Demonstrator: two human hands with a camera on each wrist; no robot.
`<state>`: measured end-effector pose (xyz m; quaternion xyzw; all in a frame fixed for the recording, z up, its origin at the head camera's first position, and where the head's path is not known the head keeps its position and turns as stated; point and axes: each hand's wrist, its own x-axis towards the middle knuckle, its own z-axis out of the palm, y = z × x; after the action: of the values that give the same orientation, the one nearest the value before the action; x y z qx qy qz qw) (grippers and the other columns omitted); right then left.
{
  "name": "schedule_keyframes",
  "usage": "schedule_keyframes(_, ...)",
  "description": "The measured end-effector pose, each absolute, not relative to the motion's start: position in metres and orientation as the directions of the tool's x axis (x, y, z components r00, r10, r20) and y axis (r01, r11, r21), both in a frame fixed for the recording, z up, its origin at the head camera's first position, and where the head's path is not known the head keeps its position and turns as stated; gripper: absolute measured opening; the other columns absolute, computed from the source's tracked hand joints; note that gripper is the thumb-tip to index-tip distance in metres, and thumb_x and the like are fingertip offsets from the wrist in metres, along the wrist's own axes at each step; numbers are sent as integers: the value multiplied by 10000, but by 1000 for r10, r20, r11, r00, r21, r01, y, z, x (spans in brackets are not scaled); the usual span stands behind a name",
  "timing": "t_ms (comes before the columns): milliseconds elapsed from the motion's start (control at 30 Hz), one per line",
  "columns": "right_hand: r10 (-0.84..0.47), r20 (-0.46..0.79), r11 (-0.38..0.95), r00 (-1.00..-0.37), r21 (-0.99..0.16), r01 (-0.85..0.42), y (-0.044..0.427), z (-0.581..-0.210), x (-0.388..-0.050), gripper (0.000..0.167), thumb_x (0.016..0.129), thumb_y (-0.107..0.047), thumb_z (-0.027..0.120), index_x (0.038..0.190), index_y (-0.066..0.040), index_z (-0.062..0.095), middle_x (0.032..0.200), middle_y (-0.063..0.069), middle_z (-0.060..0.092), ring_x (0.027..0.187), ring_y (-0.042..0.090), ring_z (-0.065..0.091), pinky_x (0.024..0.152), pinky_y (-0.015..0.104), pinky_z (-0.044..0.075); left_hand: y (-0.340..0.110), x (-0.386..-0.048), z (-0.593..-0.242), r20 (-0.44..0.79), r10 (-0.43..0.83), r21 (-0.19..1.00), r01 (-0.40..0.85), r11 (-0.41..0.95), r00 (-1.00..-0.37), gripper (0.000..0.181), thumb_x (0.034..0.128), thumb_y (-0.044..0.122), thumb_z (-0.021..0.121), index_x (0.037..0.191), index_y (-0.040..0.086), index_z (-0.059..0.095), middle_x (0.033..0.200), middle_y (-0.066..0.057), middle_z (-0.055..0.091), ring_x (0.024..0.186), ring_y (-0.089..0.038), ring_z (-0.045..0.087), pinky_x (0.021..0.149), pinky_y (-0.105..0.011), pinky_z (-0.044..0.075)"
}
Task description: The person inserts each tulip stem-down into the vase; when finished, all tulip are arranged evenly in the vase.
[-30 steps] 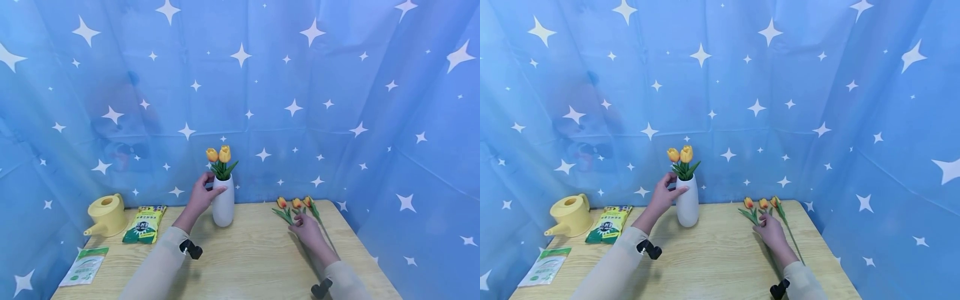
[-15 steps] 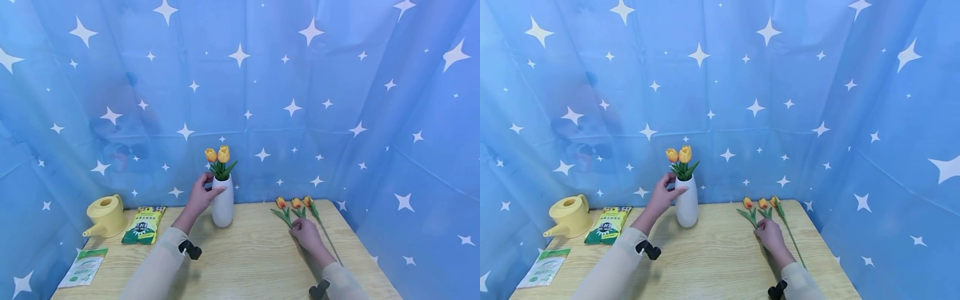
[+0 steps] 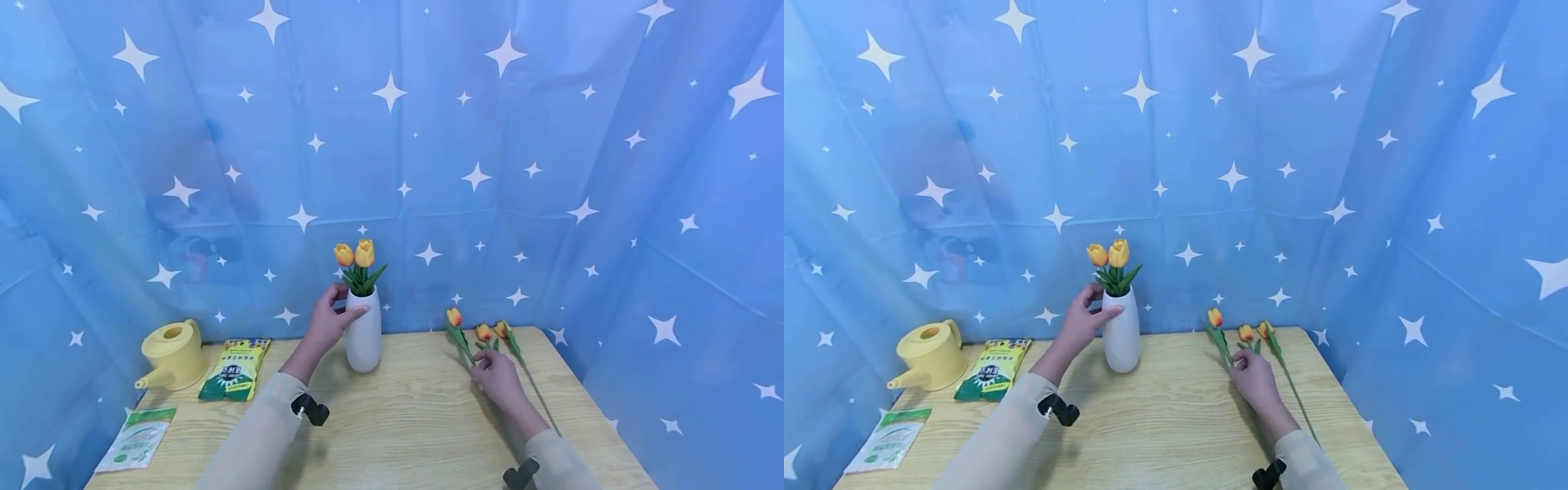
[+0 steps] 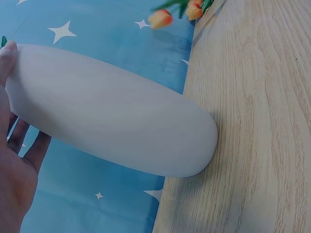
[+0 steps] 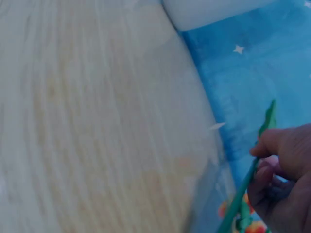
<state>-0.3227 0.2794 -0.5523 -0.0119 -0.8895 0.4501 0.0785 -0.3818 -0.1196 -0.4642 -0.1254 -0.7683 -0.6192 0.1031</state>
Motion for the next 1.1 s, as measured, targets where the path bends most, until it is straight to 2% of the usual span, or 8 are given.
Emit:
schedule_keyframes(200, 114, 123, 480, -986, -876, -54, 272, -534, -318, 207, 1003, -30, 676, 1198, 37, 680, 959, 91, 628, 686, 164, 566, 537, 265, 500, -119, -381, -465, 309, 59, 925, 315, 213, -949, 635, 919, 478, 920, 1384, 161, 628, 1398, -98, 641, 1347, -363, 612, 1132, -597, 541)
schedule_keyframes(367, 135, 145, 363, -980, -928, -87, 264, -519, -314, 144, 1049, -55, 692, 1147, 27, 626, 966, 108, 647, 644, 200, 661, 512, 311, 580, -118, -380, -464, 309, 57, 924, 314, 219, -949, 626, 919, 478, 920, 1377, 162, 633, 1393, -97, 642, 1343, -361, 613, 1131, -598, 542)
schedule_keyframes(533, 124, 173, 283, -977, -950, -133, 255, -501, -309, 201, 1078, -95, 726, 1173, 34, 605, 1021, 173, 708, 724, 278, 768, 561, 405, 649, -119, -381, -465, 317, 61, 921, 322, 219, -947, 627, 920, 485, 917, 1374, 159, 631, 1392, -101, 642, 1347, -373, 607, 1131, -605, 540)
schedule_keyframes(667, 122, 203, 247, -972, -954, -168, 246, -489, -305, 225, 1083, -127, 734, 1194, 29, 614, 1059, 214, 733, 794, 273, 793, 608, 401, 667, -119, -382, -466, 321, 63, 920, 327, 215, -945, 627, 922, 476, 918, 1377, 152, 633, 1392, -107, 644, 1347, -380, 609, 1127, -608, 542)
schedule_keyframes(833, 134, 301, 221, -944, -938, -268, 234, -474, -302, 200, 1095, -135, 723, 1166, 27, 628, 1067, 245, 743, 830, 273, 803, 622, 374, 669, -119, -381, -465, 320, 59, 920, 325, 218, -946, 609, 927, 450, 920, 1375, 153, 633, 1390, -106, 647, 1344, -371, 613, 1130, -604, 542)
schedule_keyframes(1100, 195, 493, 165, -848, -869, -467, 210, -435, -302, 147, 1102, -113, 708, 1153, 11, 645, 1027, 176, 754, 836, 232, 793, 624, 346, 652, -118, -381, -464, 329, 58, 922, 334, 197, -943, 547, 939, 351, 926, 1353, 136, 640, 1394, -124, 648, 1351, -381, 608, 1130, -610, 538)
